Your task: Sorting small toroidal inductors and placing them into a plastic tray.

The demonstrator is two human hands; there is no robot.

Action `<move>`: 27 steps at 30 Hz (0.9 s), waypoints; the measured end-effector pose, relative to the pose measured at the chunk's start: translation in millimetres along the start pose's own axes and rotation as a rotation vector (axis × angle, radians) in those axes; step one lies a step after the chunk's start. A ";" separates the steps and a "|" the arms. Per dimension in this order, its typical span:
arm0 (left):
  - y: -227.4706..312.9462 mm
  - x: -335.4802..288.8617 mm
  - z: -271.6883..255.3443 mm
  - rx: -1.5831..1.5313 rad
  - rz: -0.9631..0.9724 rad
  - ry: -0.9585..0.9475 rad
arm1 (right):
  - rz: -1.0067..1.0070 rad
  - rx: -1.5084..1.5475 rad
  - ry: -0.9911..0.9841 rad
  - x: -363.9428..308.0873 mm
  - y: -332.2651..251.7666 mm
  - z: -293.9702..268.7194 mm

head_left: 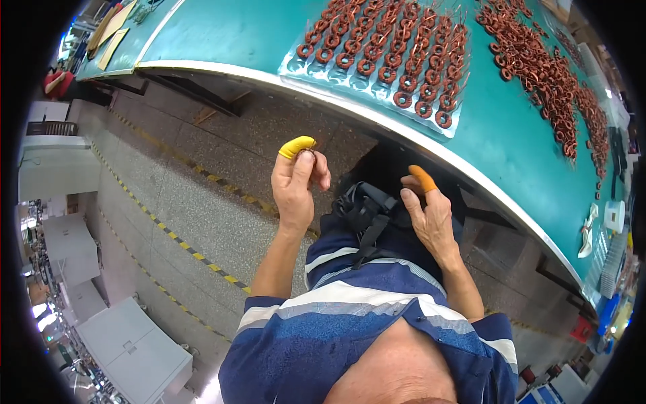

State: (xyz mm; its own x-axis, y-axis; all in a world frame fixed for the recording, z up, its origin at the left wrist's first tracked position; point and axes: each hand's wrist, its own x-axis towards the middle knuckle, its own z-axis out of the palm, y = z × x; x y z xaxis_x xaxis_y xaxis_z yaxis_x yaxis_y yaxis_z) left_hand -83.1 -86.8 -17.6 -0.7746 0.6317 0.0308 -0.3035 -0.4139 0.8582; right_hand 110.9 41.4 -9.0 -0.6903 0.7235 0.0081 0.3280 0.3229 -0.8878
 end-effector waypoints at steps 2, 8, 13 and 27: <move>-3.7 -2.0 6.1 0.008 -0.030 -0.031 | -0.041 0.003 -0.144 4.2 -6.8 -10.5; -8.5 9.2 34.2 0.054 -0.036 -0.136 | -0.273 -0.061 -0.097 2.1 20.2 0.1; 1.2 30.4 61.6 0.271 0.165 -0.184 | -0.180 0.096 -0.017 -21.6 48.3 9.8; -12.5 101.9 88.4 1.087 0.712 -0.182 | 0.055 0.274 -0.048 -10.4 55.9 1.4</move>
State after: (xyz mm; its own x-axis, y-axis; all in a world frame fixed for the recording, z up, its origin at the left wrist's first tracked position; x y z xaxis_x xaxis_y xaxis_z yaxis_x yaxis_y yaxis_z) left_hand -109.2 40.7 20.0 -0.4667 0.6099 0.6404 0.8041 -0.0088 0.5944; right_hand 135.5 51.1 -59.3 -0.7078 0.7039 -0.0598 0.1842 0.1022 -0.9776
